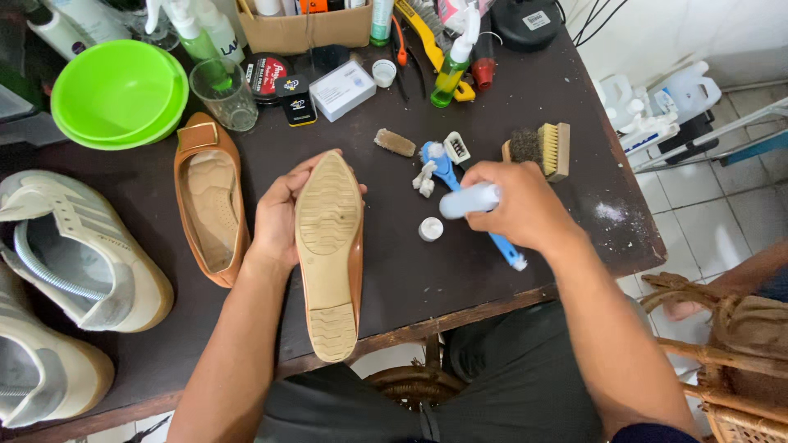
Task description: The person cleans the soles of two shoes. They first brush the sole of a white sneaker, then apply a liquid from a bottle to the sole of a brown loafer and wipe it with a cotton pad. The person repeats the wiping process on the second brown loafer.
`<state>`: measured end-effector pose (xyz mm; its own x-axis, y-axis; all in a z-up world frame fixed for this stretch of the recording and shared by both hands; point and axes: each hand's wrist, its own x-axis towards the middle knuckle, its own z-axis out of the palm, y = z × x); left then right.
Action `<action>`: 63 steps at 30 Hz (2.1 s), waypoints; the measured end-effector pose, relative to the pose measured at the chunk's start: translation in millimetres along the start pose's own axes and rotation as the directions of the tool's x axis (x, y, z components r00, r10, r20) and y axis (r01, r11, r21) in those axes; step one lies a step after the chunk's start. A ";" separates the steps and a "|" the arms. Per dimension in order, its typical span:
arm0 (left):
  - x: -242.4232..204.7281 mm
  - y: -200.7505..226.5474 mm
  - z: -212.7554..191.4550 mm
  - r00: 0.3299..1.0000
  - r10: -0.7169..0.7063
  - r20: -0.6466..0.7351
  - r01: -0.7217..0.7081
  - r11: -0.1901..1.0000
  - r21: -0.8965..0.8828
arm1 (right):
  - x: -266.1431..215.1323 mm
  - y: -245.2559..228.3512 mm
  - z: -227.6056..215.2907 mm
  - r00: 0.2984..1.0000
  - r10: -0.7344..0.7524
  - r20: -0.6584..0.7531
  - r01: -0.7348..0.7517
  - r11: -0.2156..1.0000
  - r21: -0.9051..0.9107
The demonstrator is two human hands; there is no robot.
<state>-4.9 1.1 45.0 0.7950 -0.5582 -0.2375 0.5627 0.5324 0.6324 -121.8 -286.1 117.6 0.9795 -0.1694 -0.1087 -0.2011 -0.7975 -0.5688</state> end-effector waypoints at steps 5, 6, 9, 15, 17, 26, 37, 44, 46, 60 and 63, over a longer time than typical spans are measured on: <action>-1.7 3.3 3.2 0.998 0.008 0.069 -0.007 1.000 -0.007 | 8.0 -1.0 7.0 0.999 -0.021 -0.050 0.014 0.992 -0.124; -0.5 2.8 2.0 0.995 0.008 0.102 -0.006 1.000 -0.021 | 9.9 -1.7 7.3 0.998 -0.036 -0.046 0.030 0.992 -0.120; 1.3 -0.5 -4.6 0.978 0.037 0.205 -0.035 0.999 -0.010 | 2.7 -15.3 -1.2 0.999 -0.032 -0.005 0.031 0.990 -0.138; -5.3 1.2 3.7 0.949 0.077 0.305 -0.066 0.997 -0.045 | 9.7 -4.3 61.4 0.615 -0.673 -0.411 0.477 0.732 -0.486; -4.7 1.0 5.8 0.949 0.090 0.301 -0.075 0.995 -0.061 | 4.0 -37.1 75.2 0.799 -0.547 -0.250 0.371 0.775 -0.511; 2.3 -8.7 -10.1 0.938 0.187 0.290 -0.147 0.977 -0.156 | 50.3 -25.5 123.9 0.911 -0.368 -0.185 0.208 0.798 -0.565; 0.1 -22.1 -2.0 0.883 0.349 0.315 -0.356 0.934 -0.037 | 15.2 -98.1 102.5 0.749 -0.489 -0.448 0.633 0.727 0.264; 4.3 -29.6 -8.7 0.873 0.388 0.297 -0.425 0.902 0.072 | 19.8 -88.6 110.2 0.618 -0.670 -0.411 0.742 0.670 0.025; 3.5 -30.1 -6.9 0.881 0.399 0.256 -0.437 0.893 0.111 | 22.8 -82.5 109.8 0.599 -0.690 -0.407 0.757 0.653 0.008; 17.1 -35.1 -21.1 0.905 0.313 0.289 -0.380 0.899 0.217 | 19.9 -76.5 83.7 0.478 -0.845 -0.238 0.854 0.511 -0.101; 14.3 -34.0 -12.9 0.895 0.296 0.333 -0.385 0.890 0.243 | 20.2 -67.6 82.4 0.483 -0.839 -0.250 0.854 0.514 -0.074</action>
<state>-9.7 -16.8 10.6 0.8029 -0.5540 0.2200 0.1400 0.5340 0.8338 -87.6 -187.9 86.7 0.6394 0.4424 0.6288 0.7329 -0.5979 -0.3246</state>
